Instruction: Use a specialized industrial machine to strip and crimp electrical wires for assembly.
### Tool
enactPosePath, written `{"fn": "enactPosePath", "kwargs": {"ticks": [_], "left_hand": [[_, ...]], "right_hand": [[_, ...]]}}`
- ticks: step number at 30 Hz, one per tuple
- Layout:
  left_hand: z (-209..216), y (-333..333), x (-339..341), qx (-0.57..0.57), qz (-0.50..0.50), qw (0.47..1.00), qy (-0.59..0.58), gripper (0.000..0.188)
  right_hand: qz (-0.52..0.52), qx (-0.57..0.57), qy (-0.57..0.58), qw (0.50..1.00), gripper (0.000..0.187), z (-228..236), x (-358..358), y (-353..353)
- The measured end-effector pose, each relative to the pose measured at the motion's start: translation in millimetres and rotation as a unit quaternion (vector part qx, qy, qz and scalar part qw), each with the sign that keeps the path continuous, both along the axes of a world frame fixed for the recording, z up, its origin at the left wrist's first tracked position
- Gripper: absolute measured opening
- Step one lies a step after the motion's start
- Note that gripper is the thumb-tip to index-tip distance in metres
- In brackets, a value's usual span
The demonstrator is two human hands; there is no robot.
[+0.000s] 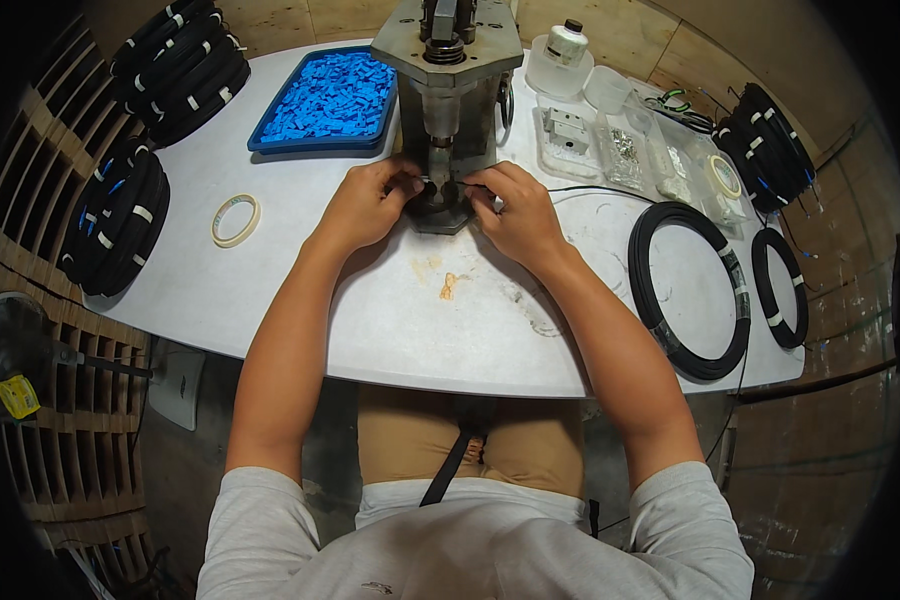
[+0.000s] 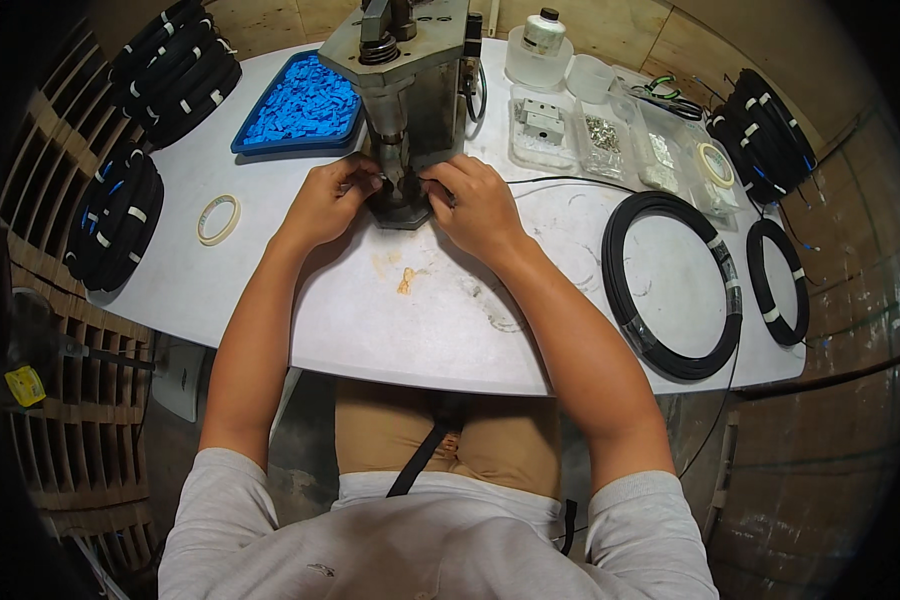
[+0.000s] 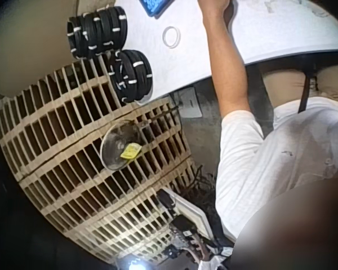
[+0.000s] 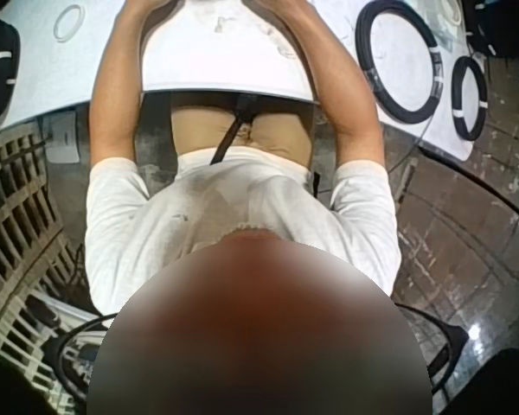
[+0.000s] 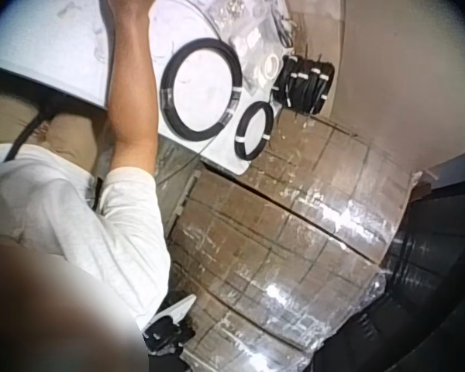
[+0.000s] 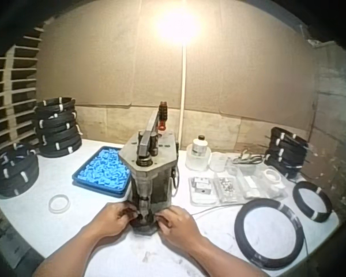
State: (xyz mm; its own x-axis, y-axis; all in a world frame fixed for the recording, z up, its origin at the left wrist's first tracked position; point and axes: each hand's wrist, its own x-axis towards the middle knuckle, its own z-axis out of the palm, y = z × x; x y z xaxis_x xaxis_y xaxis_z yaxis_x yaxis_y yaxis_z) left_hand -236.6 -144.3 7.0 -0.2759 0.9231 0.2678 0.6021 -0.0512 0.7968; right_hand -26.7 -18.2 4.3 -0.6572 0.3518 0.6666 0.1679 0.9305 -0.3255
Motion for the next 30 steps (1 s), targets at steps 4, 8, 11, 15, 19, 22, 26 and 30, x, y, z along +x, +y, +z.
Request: {"fn": "enactPosePath", "kwargs": {"ticks": [4,8,11,15,19,22,26,30], "left_hand": [[1.7,-0.9,1.5,-0.006,0.003,1.0,-0.001,0.019],[3.5,-1.3,2.7,-0.01,0.007,1.0,-0.011,0.019],[2.4,-0.6,2.4,-0.006,0.012,1.0,-0.006,0.02],[0.9,-0.5,2.5,-0.003,0.011,1.0,-0.004,0.02],[0.3,-0.1,1.4,0.0,0.01,1.0,-0.009,0.02],[-0.6,-0.5,-0.6,0.004,0.009,1.0,0.008,0.021],[0.3,-0.4,0.0,0.007,0.009,1.0,-0.007,0.021],[1.8,-1.2,0.6,0.014,0.01,1.0,0.009,0.022]], "right_hand": [[0.0,0.0,-0.004,1.0,0.018,0.7,0.4,-0.8],[-0.004,-0.018,0.001,1.0,0.015,0.3,-0.3,-2.9],[-0.001,-0.014,0.006,1.0,0.015,-1.5,-0.6,-1.8],[0.004,-0.009,0.01,1.0,0.017,-2.2,0.4,-2.2],[0.006,-0.01,0.009,1.0,0.018,-1.5,0.1,-1.6],[0.009,0.0,0.007,1.0,0.018,-1.5,-0.4,-0.9],[0.001,0.02,-0.008,1.0,0.021,0.5,0.5,-0.6],[0.001,0.016,-0.008,1.0,0.021,-0.4,0.7,-0.8]]}}
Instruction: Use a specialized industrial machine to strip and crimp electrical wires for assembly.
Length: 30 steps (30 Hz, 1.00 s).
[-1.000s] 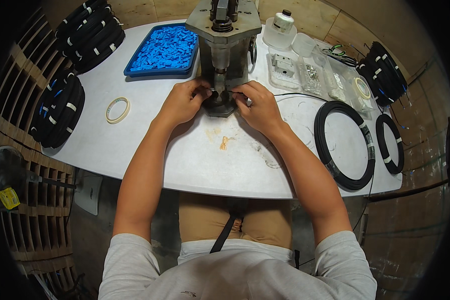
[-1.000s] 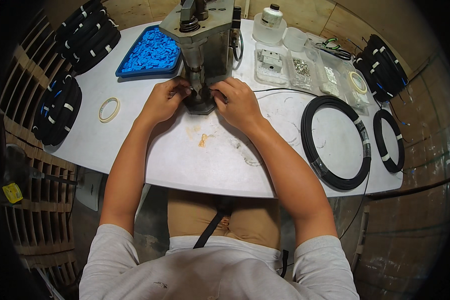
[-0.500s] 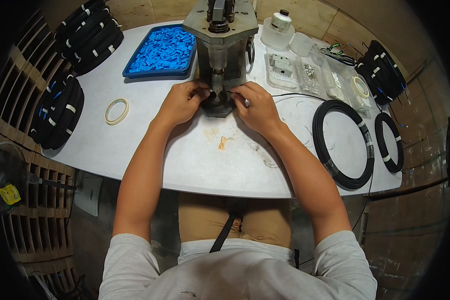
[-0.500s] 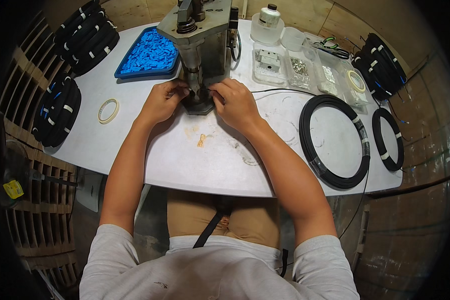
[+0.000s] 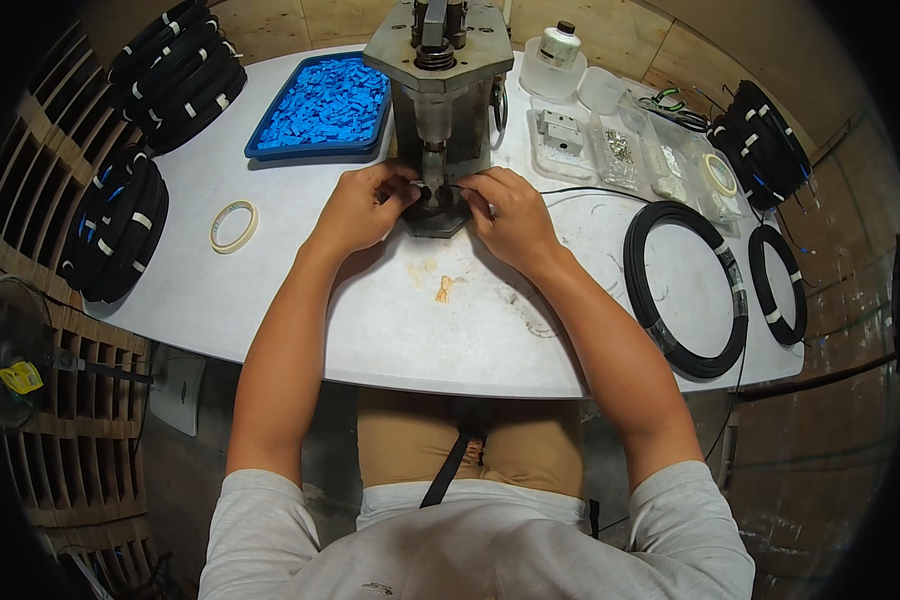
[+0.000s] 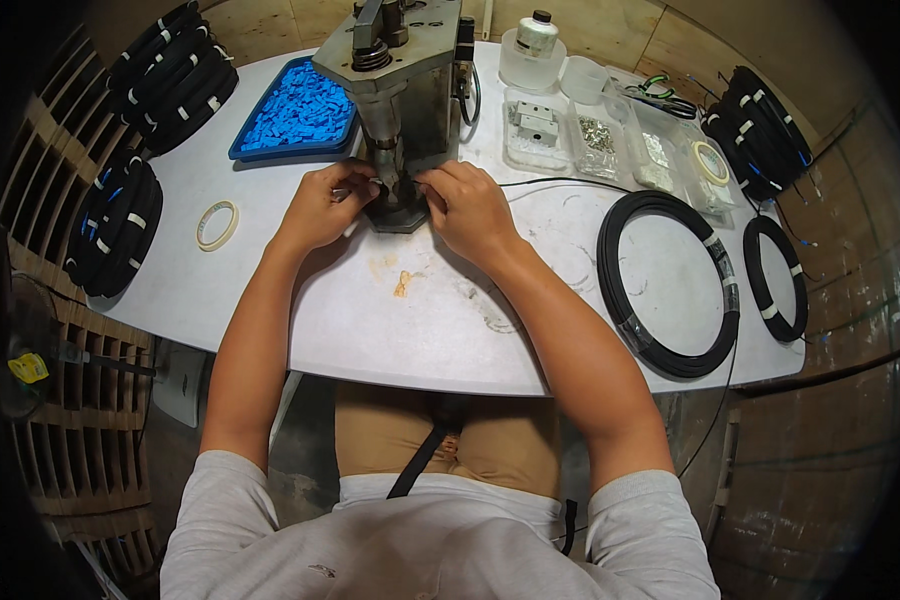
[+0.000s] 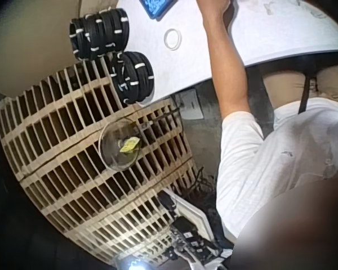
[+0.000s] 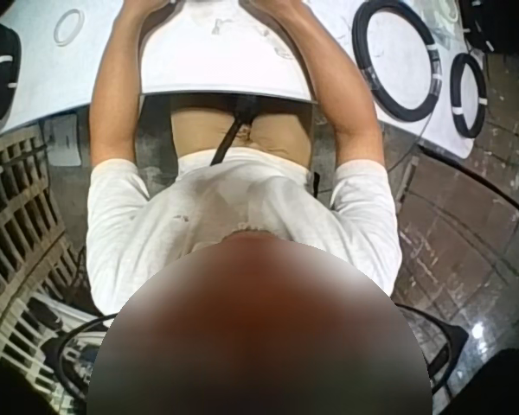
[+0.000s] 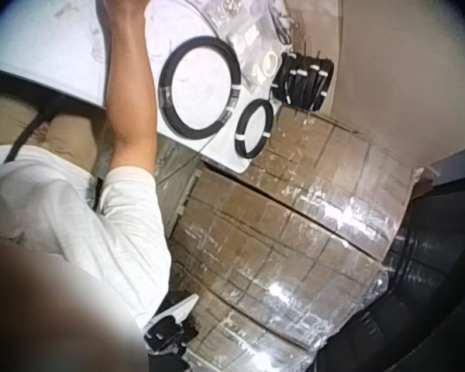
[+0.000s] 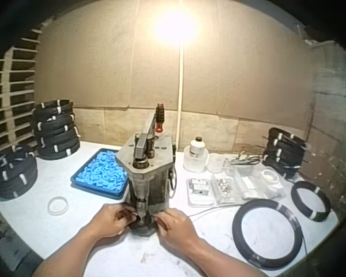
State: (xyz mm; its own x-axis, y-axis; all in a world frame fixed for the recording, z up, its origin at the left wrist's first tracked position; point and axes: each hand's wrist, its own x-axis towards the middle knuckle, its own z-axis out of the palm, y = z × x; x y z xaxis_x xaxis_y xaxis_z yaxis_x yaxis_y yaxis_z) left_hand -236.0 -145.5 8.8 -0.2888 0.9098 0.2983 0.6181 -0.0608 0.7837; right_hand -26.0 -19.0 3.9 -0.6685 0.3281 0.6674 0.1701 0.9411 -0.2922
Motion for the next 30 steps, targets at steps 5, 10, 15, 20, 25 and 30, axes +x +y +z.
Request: {"fn": "enactPosePath", "kwargs": {"ticks": [5,10,15,20,25,30], "left_hand": [[-2.9,0.9,-3.2,-0.003,-0.008,1.0,-0.002,0.021],[0.0,0.7,-1.1,-0.004,-0.007,1.0,-0.006,0.02],[-3.4,0.7,-2.8,-0.005,-0.004,1.0,-0.001,0.019],[-4.7,2.2,-1.2,-0.01,-0.001,1.0,-0.011,0.019],[-6.9,2.2,0.0,0.026,0.007,1.0,-0.008,0.02],[-8.9,3.0,-2.2,0.029,0.004,1.0,0.001,0.02]], "right_hand": [[-0.002,0.003,-0.002,1.0,0.022,-0.6,-0.5,0.2],[0.0,-0.002,0.001,1.0,0.022,1.2,0.4,-0.4],[-0.003,-0.002,0.001,1.0,0.021,1.5,-1.0,-2.6],[-0.003,-0.003,-0.007,1.0,0.02,0.1,-0.2,0.3],[0.002,0.003,0.002,1.0,0.019,0.0,-1.3,0.4],[-0.003,0.002,0.001,1.0,0.019,-0.3,-0.6,0.6]]}}
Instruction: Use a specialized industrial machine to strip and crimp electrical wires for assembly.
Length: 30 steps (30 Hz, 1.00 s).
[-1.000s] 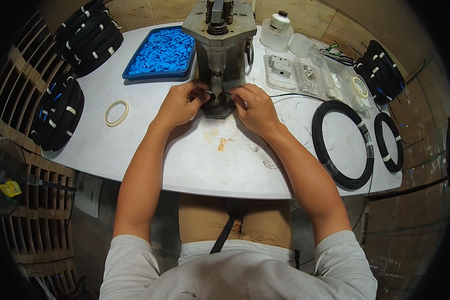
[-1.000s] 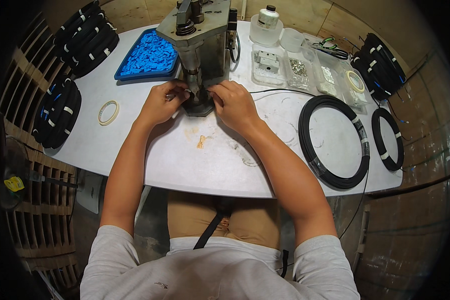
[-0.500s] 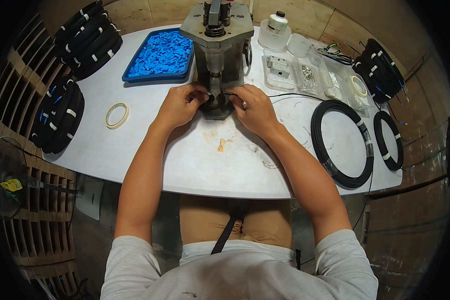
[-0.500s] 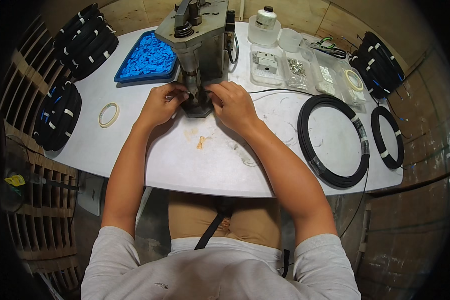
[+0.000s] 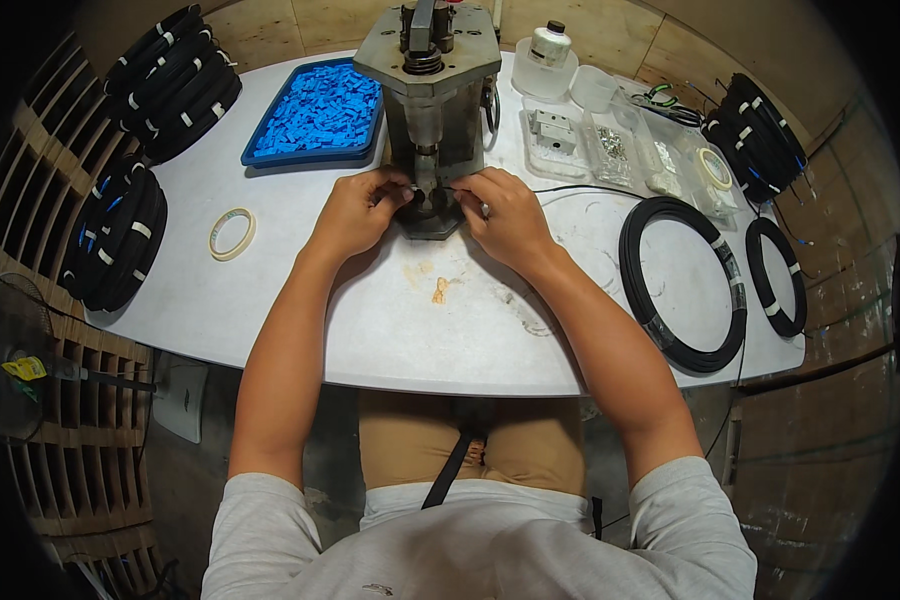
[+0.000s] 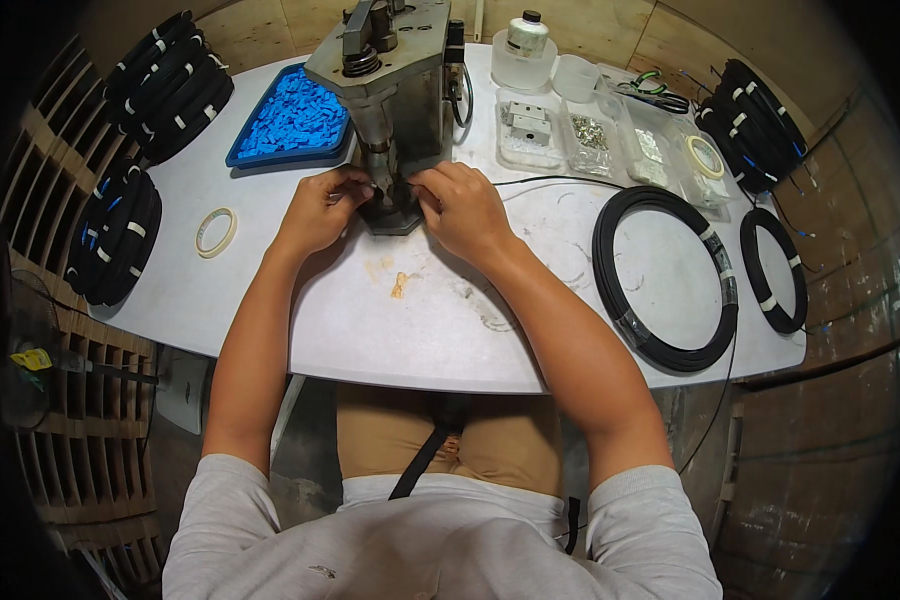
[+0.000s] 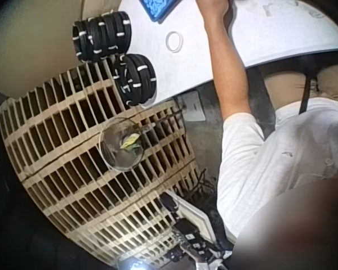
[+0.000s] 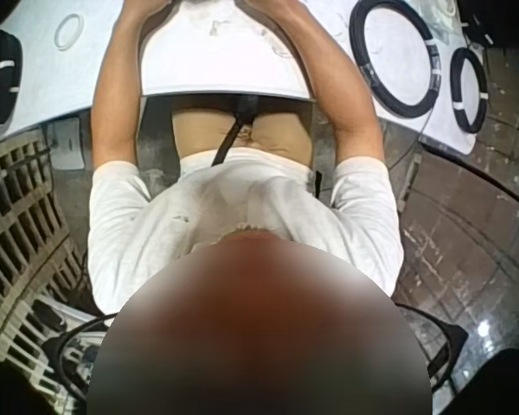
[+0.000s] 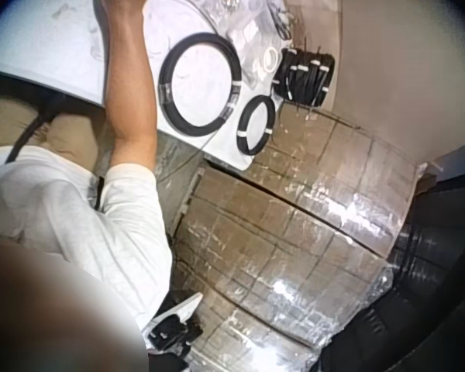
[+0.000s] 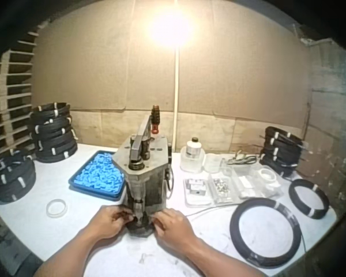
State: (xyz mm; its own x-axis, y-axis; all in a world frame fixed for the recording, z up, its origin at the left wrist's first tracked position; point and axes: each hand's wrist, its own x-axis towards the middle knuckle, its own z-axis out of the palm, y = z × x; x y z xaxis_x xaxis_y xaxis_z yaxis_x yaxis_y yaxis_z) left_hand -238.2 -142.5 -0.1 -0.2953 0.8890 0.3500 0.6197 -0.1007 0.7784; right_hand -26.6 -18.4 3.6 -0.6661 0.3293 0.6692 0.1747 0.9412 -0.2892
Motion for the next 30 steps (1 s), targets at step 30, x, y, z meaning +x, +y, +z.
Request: {"fn": "enactPosePath", "kwargs": {"ticks": [30], "left_hand": [[-0.8,1.9,3.2,-0.012,-0.001,1.0,-0.001,0.025]], "right_hand": [[-0.021,0.02,-0.004,1.0,0.016,-0.8,-1.9,0.3]]}}
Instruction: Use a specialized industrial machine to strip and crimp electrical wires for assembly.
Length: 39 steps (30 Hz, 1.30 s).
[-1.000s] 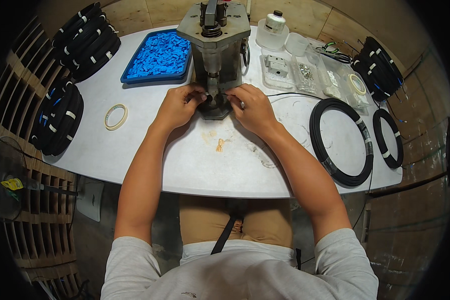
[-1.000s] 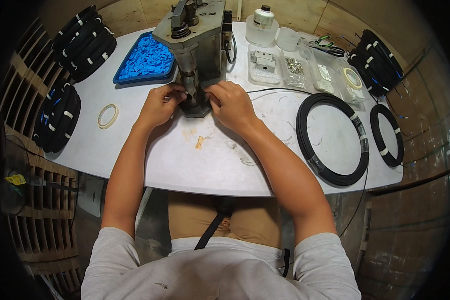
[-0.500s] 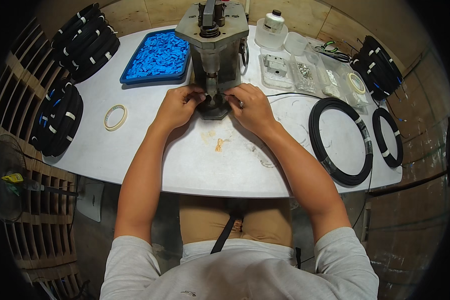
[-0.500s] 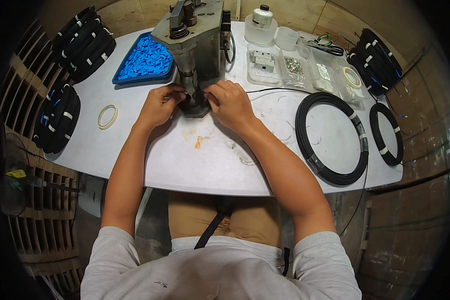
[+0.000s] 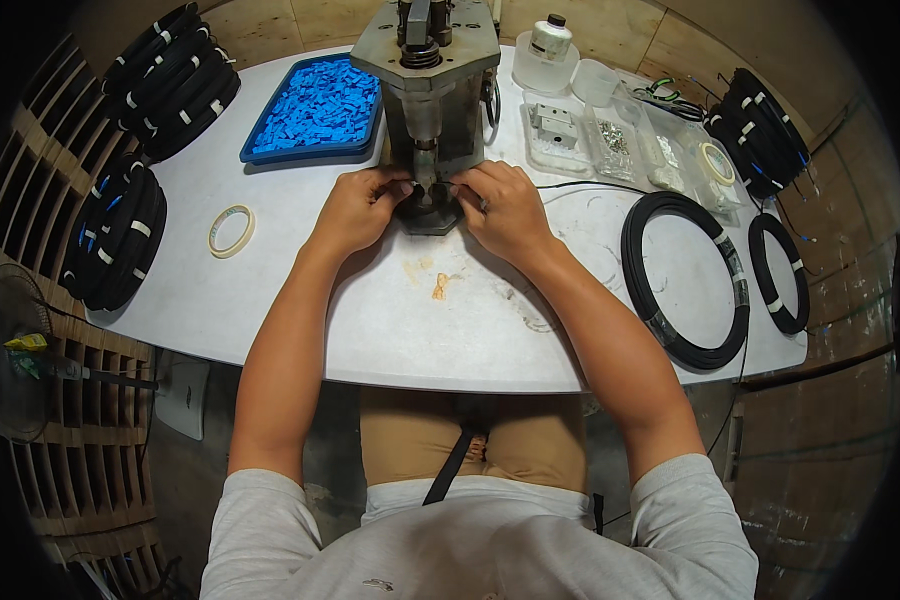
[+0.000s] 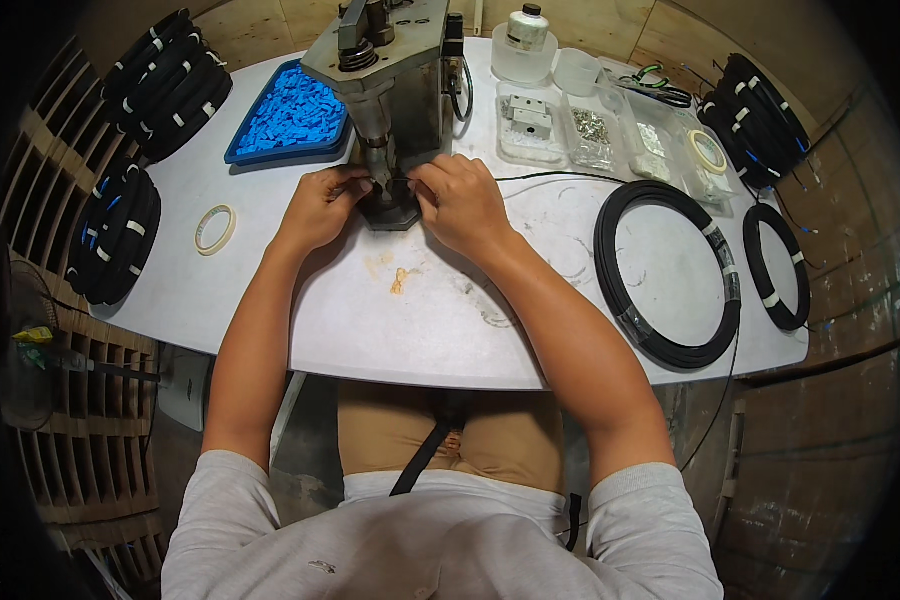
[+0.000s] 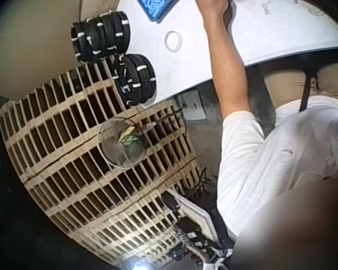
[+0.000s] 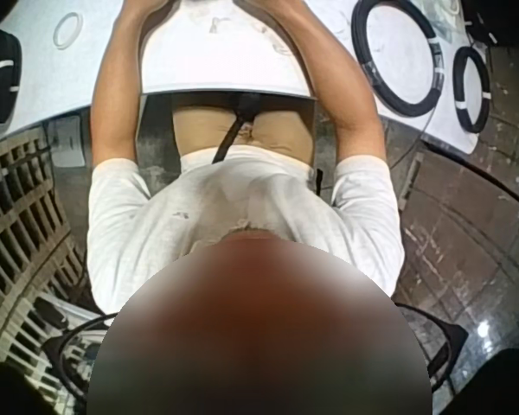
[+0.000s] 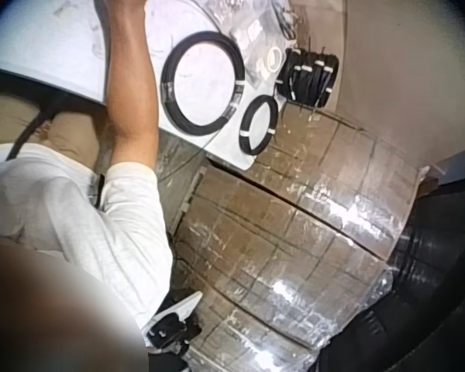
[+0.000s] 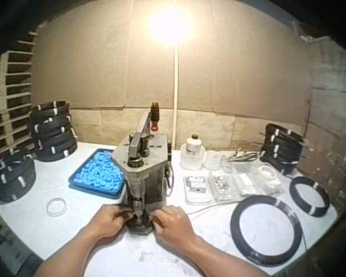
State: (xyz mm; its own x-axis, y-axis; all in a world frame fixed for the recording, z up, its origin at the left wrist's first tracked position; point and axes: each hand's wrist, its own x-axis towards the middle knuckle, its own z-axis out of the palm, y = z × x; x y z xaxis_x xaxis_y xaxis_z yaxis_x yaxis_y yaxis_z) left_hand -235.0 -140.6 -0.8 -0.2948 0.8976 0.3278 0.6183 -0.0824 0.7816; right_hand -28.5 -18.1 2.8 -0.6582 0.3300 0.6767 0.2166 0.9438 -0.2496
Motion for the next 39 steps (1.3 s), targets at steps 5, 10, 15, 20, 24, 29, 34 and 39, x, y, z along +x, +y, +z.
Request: {"fn": "enactPosePath", "kwargs": {"ticks": [5,10,15,20,24,29,34,39], "left_hand": [[-1.2,0.2,-1.6,0.011,-0.003,1.0,0.013,0.025],[-0.3,-0.2,-2.9,0.017,0.0,1.0,0.022,0.022],[-2.3,-0.2,-3.6,0.022,0.0,1.0,0.007,0.02],[-2.6,-0.1,-3.3,0.027,0.0,1.0,0.008,0.019],[-3.6,0.6,-4.8,0.034,-0.004,0.999,0.009,0.019],[-1.2,0.0,-3.8,0.024,-0.003,1.0,0.012,0.02],[-2.2,-1.7,-3.2,0.011,-0.002,1.0,-0.014,0.022],[-2.1,-0.5,-2.7,0.007,-0.004,1.0,-0.023,0.022]], "right_hand": [[-0.001,-0.002,-0.001,1.0,0.015,-0.4,-1.8,-0.7],[0.008,0.002,0.027,1.0,0.006,-2.7,-3.5,0.0],[0.012,0.008,0.036,0.999,0.007,-3.8,-3.8,0.7],[0.012,0.006,0.033,0.999,0.007,-3.0,-3.1,0.0],[0.013,0.014,0.035,0.999,0.008,-3.3,-3.3,1.7],[0.017,0.013,0.039,0.999,0.01,-2.3,-3.4,1.5],[0.015,-0.003,0.019,1.0,0.013,-0.1,-2.1,-1.7],[0.014,0.001,0.016,1.0,0.014,0.0,-1.1,-0.9]]}}
